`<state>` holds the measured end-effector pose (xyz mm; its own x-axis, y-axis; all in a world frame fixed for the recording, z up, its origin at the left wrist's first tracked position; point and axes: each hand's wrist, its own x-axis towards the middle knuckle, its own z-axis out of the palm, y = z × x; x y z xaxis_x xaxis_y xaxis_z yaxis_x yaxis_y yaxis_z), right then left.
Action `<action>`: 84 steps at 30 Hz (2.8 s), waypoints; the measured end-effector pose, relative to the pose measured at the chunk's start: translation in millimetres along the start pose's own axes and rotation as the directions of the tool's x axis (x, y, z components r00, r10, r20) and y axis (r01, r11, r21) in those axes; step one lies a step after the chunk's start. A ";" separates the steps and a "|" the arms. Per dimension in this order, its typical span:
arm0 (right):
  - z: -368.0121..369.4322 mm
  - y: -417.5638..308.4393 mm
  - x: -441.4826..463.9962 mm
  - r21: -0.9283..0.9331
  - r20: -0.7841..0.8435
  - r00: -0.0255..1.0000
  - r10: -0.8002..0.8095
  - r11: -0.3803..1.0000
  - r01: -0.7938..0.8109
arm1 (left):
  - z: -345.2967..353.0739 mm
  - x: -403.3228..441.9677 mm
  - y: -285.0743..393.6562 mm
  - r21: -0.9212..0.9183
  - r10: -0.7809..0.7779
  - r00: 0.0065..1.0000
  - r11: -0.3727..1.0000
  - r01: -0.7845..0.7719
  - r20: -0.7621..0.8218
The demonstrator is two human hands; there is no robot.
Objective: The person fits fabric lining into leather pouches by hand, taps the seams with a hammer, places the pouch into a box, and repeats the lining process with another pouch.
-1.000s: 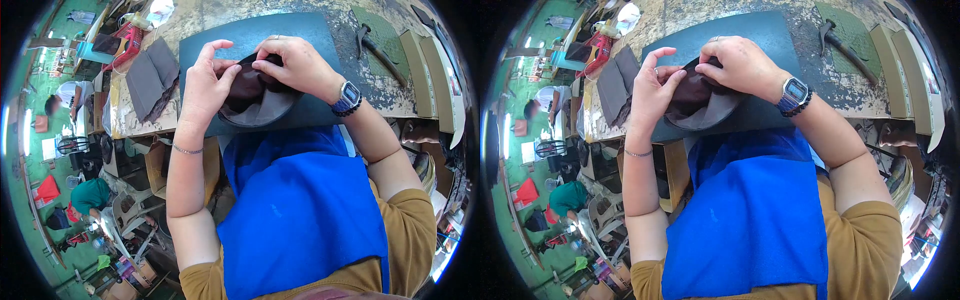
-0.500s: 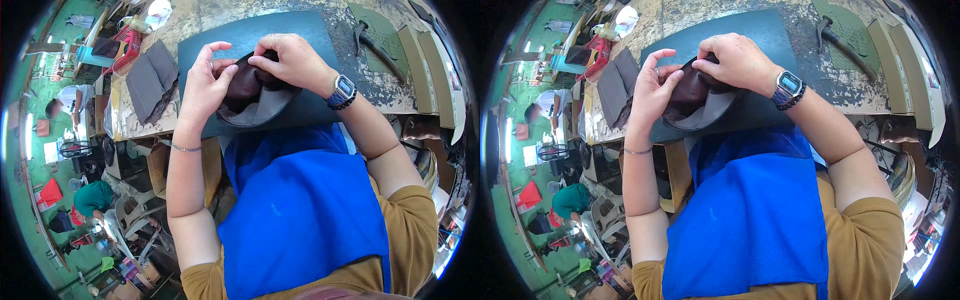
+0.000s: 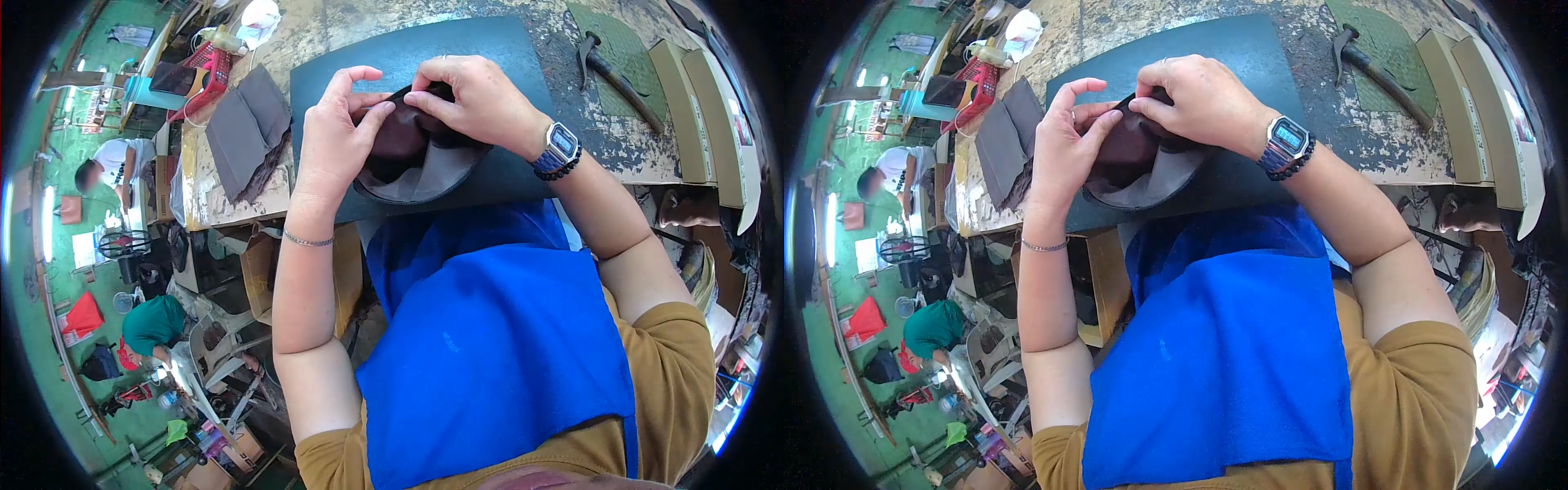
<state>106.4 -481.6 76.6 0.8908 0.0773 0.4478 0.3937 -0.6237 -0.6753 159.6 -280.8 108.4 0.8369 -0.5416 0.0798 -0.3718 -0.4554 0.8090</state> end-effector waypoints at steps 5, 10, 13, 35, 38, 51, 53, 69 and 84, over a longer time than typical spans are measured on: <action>1.3 0.2 -2.0 0.028 -0.020 1.000 -0.008 1.000 0.008 | -0.3 0.9 0.4 -0.008 -0.015 1.000 1.000 0.015 -0.006; 1.4 1.2 0.9 0.043 -0.010 0.999 0.047 0.998 -0.047 | -1.1 3.8 -3.6 -0.152 -0.085 0.995 0.984 0.091 0.046; 0.9 0.8 1.2 0.042 0.002 0.998 0.063 0.997 -0.063 | -0.6 6.1 -6.0 -0.182 -0.067 0.996 0.980 0.076 0.055; -1.3 2.5 -3.1 -0.002 -0.051 0.999 -0.012 1.000 0.012 | 2.8 14.7 -1.5 -0.064 0.018 0.994 0.998 -0.011 0.111; -6.7 0.9 -9.7 -0.035 -0.096 0.994 -0.052 0.998 0.048 | 2.9 14.1 2.6 0.030 0.005 0.997 1.000 -0.007 0.083; -17.3 6.4 -3.4 -0.012 -0.050 0.997 0.059 0.998 -0.060 | 4.6 17.0 -0.7 -0.065 -0.001 0.989 0.998 0.011 0.150; -16.5 6.2 -2.7 -0.022 -0.055 0.997 0.054 0.998 -0.055 | 5.1 18.6 -1.8 -0.072 -0.001 0.988 0.997 0.012 0.153; -35.4 7.8 -19.6 0.032 0.012 0.998 0.067 0.997 -0.067 | 13.8 19.1 7.6 0.301 0.352 0.932 0.883 -0.361 0.087; -47.9 24.0 9.4 -0.156 0.249 0.949 -0.196 0.958 0.239 | 20.2 12.2 7.6 0.206 0.148 0.984 0.964 -0.166 0.100</action>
<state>113.4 -533.1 92.6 0.8243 0.3889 0.4114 0.5546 -0.7008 -0.4487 158.9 -305.1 103.7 0.7282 -0.6708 0.1404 -0.5804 -0.4947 0.6469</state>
